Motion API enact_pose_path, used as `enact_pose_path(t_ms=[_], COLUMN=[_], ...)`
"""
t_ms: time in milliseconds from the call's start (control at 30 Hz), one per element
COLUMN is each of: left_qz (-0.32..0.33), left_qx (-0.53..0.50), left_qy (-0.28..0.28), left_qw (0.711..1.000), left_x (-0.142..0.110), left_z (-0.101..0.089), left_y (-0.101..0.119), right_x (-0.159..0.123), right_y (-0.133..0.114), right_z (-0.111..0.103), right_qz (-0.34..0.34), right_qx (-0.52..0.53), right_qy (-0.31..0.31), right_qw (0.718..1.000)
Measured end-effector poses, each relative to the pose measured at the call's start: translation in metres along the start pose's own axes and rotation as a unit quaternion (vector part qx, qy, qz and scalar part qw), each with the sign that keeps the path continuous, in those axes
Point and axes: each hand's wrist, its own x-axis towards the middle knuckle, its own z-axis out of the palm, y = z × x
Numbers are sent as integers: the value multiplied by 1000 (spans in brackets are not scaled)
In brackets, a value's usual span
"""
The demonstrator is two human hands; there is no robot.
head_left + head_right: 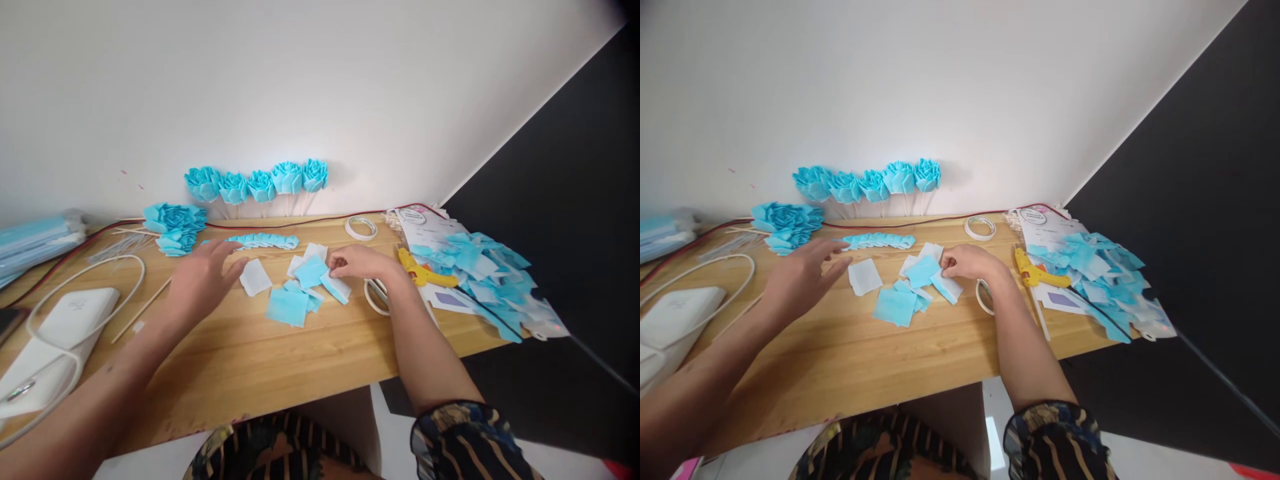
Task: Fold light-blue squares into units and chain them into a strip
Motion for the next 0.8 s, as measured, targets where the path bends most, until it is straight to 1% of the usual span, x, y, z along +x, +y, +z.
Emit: enact_pose_path(t_ms=[67, 133, 200, 267, 333, 367, 433, 533, 667, 767, 800], left_qz=[5, -8, -20, -26, -23, -20, -20, -39, -60, -67, -72], left_qx=[-67, -167, -274, -353, -396, -404, -405, -393, -389, -389, -398], left_qy=[-22, -63, -106, -147, -176, -183, -180, -151, -133, -89, -70], left_qw=[998, 984, 956, 923, 901, 896, 896, 906, 910, 914, 912], left_x=[0, 2, 4, 6, 7, 8, 10, 12, 15, 16, 16], left_z=[3, 6, 10, 14, 20, 24, 32, 44, 54, 58, 59], left_y=[12, 23, 34, 42, 48, 50, 54, 60, 69, 73, 74], right_x=[-1, -3, -6, -9, -11, -11, -12, -11, -7, -1, 1], right_y=[-1, -1, -2, -5, -9, -12, -19, -31, -43, -49, -51], right_z=[-1, -4, -7, -9, -9, -9, -8, -5, 3, 14, 17], right_qz=[-21, -42, -52, -56, -61, -66, -83, -110, -133, -140, -144], right_qx=[4, 33, 81, 134, 172, 180, 185, 196, 215, 239, 250], right_qy=[-2, 0, 0, 7, 28, 42, 64, 87, 121, 142, 150], right_qw=[1000, 999, 995, 989, 983, 981, 977, 971, 960, 950, 946])
